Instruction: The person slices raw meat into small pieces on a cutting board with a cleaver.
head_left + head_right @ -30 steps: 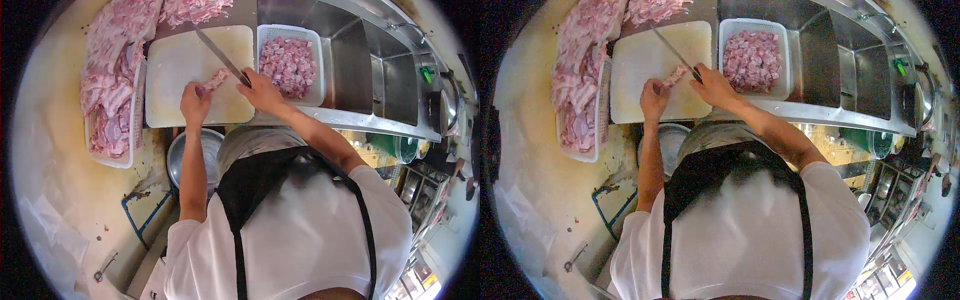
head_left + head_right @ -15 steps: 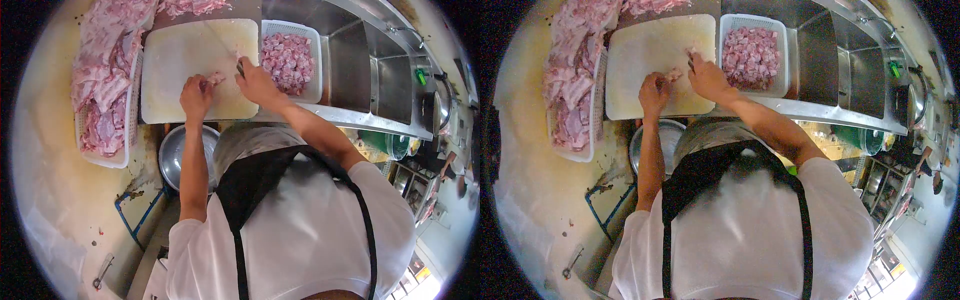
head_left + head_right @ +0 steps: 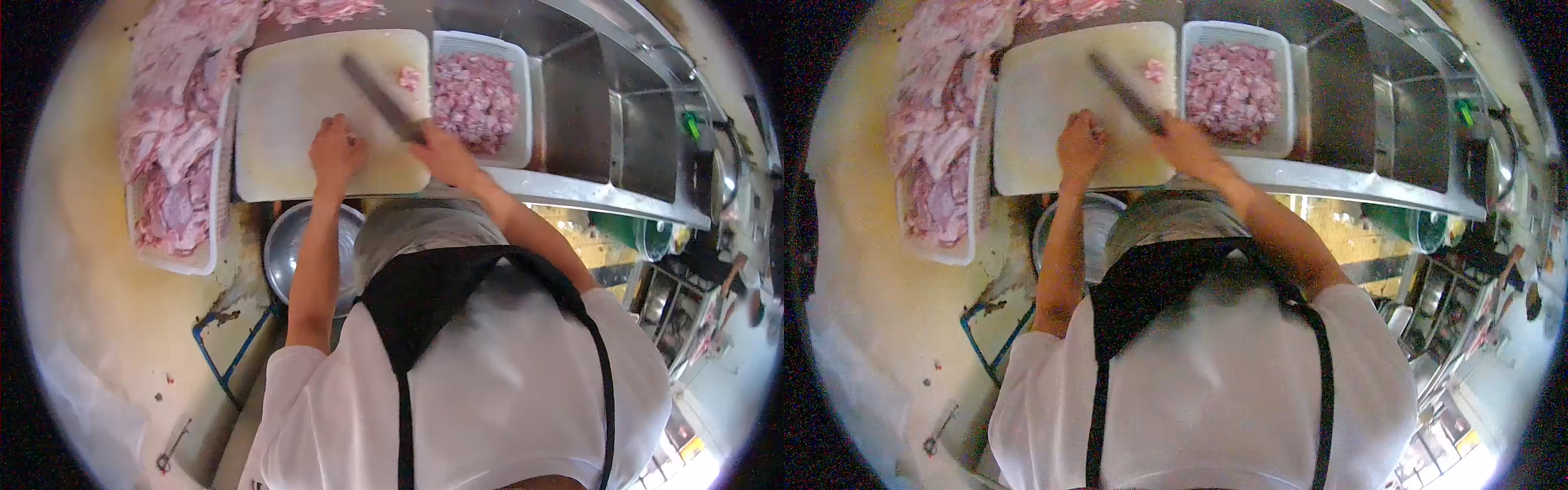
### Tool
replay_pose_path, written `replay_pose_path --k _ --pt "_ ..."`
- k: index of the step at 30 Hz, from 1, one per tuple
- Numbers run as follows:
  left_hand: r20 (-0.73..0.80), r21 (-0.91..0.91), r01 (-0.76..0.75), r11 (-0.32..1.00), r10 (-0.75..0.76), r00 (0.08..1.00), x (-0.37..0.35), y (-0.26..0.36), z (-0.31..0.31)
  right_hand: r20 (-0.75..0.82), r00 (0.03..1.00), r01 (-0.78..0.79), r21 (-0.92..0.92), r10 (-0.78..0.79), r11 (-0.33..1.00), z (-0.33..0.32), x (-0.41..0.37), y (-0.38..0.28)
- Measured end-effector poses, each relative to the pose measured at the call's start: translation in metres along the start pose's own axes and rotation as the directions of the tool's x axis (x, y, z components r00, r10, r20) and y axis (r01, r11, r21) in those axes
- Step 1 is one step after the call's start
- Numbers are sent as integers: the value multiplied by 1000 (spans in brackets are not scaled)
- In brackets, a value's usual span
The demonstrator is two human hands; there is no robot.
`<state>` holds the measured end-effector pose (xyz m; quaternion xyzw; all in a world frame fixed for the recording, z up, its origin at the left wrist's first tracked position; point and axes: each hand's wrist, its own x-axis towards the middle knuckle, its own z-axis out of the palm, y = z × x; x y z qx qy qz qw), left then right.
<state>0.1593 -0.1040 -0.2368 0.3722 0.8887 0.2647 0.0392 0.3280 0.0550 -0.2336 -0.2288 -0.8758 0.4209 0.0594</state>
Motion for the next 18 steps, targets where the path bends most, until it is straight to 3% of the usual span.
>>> replay_pose_path --k 1,2,3,5,6,7,8,9,11,13,15,17,18 --pt "-48 -13 -45 999 45 998 1 -9 13 28 986 -165 42 164 985 -23 -3 -6" --pt "99 -58 -22 998 27 995 8 1 12 71 945 -324 74 319 943 -48 -8 -13" --pt "238 -104 15 994 11 971 13 19 14 6 960 -280 42 280 959 -57 -13 6" --pt "30 -543 -173 822 225 974 9 51 36 -108 968 -225 8 225 974 -72 -15 26" --pt "14 -529 -170 831 209 978 11 63 27 -161 964 -213 5 211 977 -79 -15 21" --pt "14 -637 -148 756 204 979 10 80 9 -148 970 -193 3 191 981 -84 -13 6" --pt "12 -736 -126 665 199 980 11 91 -5 -133 946 -278 144 297 950 -92 -13 -12" --pt "-2 -731 -126 671 182 983 14 87 -16 -100 912 -358 278 398 891 -97 -14 -28" --pt "32 -648 13 761 10 999 15 59 -47 -87 929 -317 306 358 898 -91 -14 -46" --pt "-113 -490 -43 871 -14 993 12 20 -72 46 933 -351 326 356 878 -76 -17 -51" --pt "-174 -492 30 870 -133 976 3 -16 -101 88 921 -389 305 381 870 -44 -17 -40" --pt "-241 -544 116 831 -287 927 -9 -66 -112 11 990 -144 109 144 984 -9 -26 -19" --pt "-306 -537 119 835 -324 895 -14 -78 -127 14 992 -130 114 129 985 -7 -21 -21"
